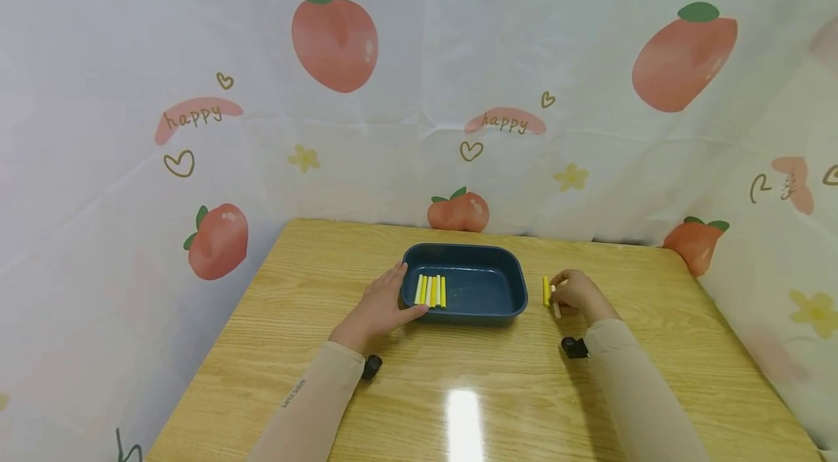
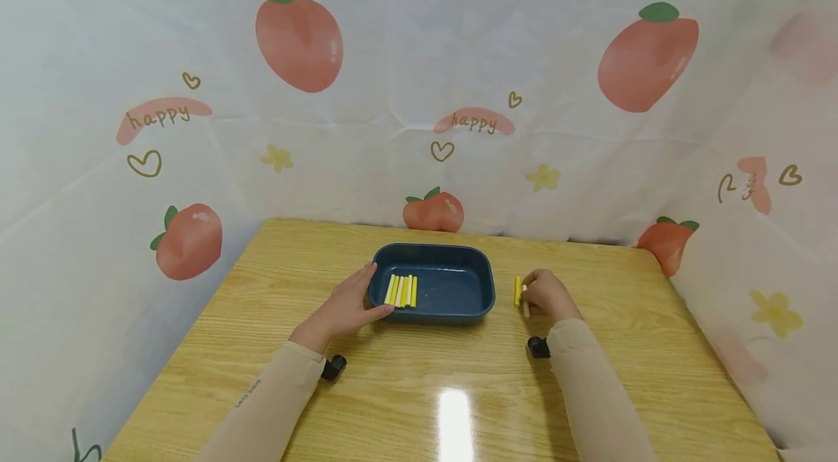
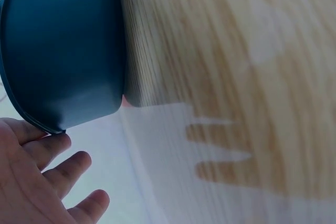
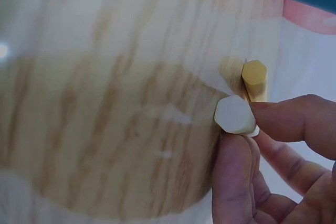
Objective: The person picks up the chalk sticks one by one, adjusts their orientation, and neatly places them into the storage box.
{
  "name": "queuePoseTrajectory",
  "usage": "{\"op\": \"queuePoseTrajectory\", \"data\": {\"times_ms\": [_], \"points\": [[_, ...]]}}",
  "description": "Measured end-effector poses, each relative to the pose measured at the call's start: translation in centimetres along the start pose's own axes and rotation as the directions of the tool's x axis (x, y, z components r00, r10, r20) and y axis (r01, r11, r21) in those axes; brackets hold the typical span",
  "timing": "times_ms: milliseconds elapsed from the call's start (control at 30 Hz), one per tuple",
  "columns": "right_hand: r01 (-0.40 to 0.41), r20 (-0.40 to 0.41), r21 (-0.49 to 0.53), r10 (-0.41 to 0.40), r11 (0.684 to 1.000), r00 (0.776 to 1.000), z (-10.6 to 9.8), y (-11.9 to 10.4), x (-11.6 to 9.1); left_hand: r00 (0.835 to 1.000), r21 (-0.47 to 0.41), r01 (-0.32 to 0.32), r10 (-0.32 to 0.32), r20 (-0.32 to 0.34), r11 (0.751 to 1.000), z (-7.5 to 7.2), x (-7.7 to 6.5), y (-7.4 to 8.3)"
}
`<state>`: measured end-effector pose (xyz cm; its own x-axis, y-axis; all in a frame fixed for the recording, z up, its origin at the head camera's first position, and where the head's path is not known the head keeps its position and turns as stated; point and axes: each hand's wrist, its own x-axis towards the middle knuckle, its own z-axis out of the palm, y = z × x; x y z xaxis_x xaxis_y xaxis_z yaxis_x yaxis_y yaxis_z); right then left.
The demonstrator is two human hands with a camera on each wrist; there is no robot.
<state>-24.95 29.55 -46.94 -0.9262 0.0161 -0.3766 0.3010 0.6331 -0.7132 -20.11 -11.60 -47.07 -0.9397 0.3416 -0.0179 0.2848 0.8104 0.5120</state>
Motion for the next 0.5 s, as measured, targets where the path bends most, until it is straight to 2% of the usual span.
{"op": "queuePoseTrajectory", "data": {"times_ms": [300, 500], "points": [[-0.023, -0.006, 0.024, 0.024, 0.999, 1.0, -0.3, 0.1, -0.6, 1.0, -0.001, -0.005, 0.005, -0.002, 1.0, 0.0, 0.0, 0.0], [-0.002, -0.009, 0.093, 0.003, 0.996, 1.0, -0.7, 0.3, -1.3, 1.0, -0.018, 0.0, 0.0, -0.012, 1.0, -0.1, -0.1, 0.2]]}}
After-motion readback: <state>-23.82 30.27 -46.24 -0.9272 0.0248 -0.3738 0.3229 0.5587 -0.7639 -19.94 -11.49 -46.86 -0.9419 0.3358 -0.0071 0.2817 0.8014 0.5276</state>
